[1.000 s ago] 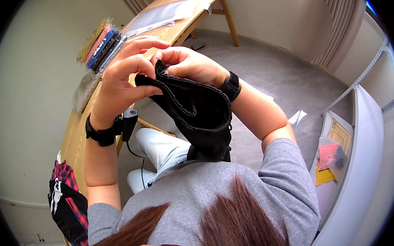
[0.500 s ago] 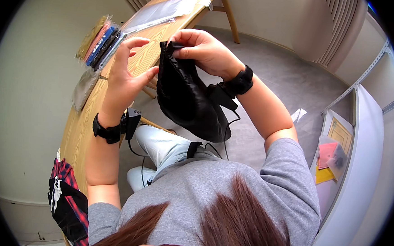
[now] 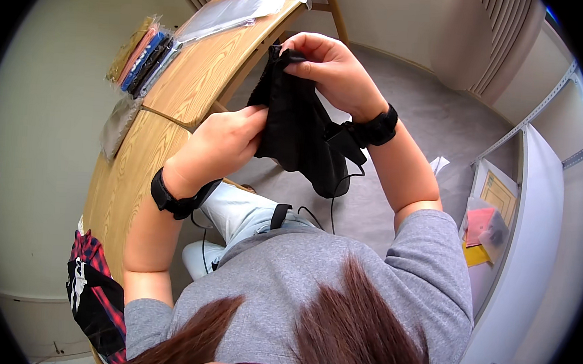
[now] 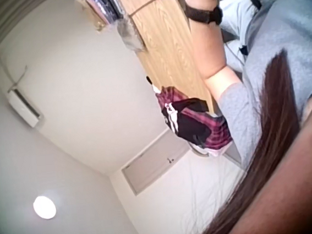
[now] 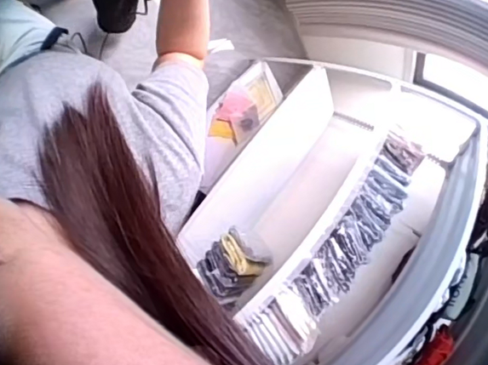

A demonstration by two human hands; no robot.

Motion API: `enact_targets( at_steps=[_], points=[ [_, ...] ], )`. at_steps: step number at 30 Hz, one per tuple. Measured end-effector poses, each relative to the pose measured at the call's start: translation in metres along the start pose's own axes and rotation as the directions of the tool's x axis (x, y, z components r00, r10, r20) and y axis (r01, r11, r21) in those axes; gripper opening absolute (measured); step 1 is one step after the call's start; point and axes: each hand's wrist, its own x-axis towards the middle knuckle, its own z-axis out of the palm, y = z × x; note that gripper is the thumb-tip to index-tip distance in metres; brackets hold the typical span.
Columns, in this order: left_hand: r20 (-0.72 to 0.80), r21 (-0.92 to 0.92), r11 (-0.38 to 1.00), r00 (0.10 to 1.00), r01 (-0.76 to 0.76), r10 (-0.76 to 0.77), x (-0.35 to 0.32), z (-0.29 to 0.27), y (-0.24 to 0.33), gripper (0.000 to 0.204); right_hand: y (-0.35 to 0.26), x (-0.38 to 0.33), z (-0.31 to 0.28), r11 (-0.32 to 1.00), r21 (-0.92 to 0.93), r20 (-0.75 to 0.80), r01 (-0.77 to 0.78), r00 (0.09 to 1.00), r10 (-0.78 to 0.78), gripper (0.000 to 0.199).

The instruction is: Folding various items of clothing and placing them into clear plastic bags on a work table.

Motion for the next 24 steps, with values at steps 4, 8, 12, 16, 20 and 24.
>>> enact_targets(
  at_steps=[4,8,12,16,20,24],
  points=[
    [0.032,0.103,0.995,0.999,-0.001,-0.002,0.001,-0.008,0.009,0.01,-0.002,-0.007,-0.009,1.0,-0.023,-0.041,0.014,0.999,-0.015,0.017],
    [0.027,0.173,0.983,0.998,-0.053,0.049,-0.001,-0.022,0.006,0.032,-0.004,-0.015,-0.018,0.998,-0.009,-0.105,0.059,0.993,-0.06,0.018],
    [-0.244,0.188,0.967,0.945,-0.174,0.218,0.0,-0.021,0.0,0.043,-0.004,-0.021,-0.021,0.996,-0.008,-0.151,0.088,0.985,-0.089,0.018],
    [-0.296,-0.173,0.978,0.94,0.121,-0.168,-0.007,-0.01,0.002,0.033,-0.006,-0.026,-0.012,0.989,-0.044,-0.207,0.141,0.967,-0.147,0.018],
    [-0.198,-0.167,0.943,0.927,0.287,-0.317,-0.01,-0.009,0.004,0.021,-0.004,-0.031,-0.003,0.985,-0.1,-0.267,0.142,0.95,-0.164,0.017],
    [-0.274,-0.413,0.873,0.878,0.261,-0.392,-0.009,-0.004,0.005,0.019,0.001,-0.03,0.009,0.979,-0.172,-0.304,0.11,0.939,-0.159,0.017]
  ],
)
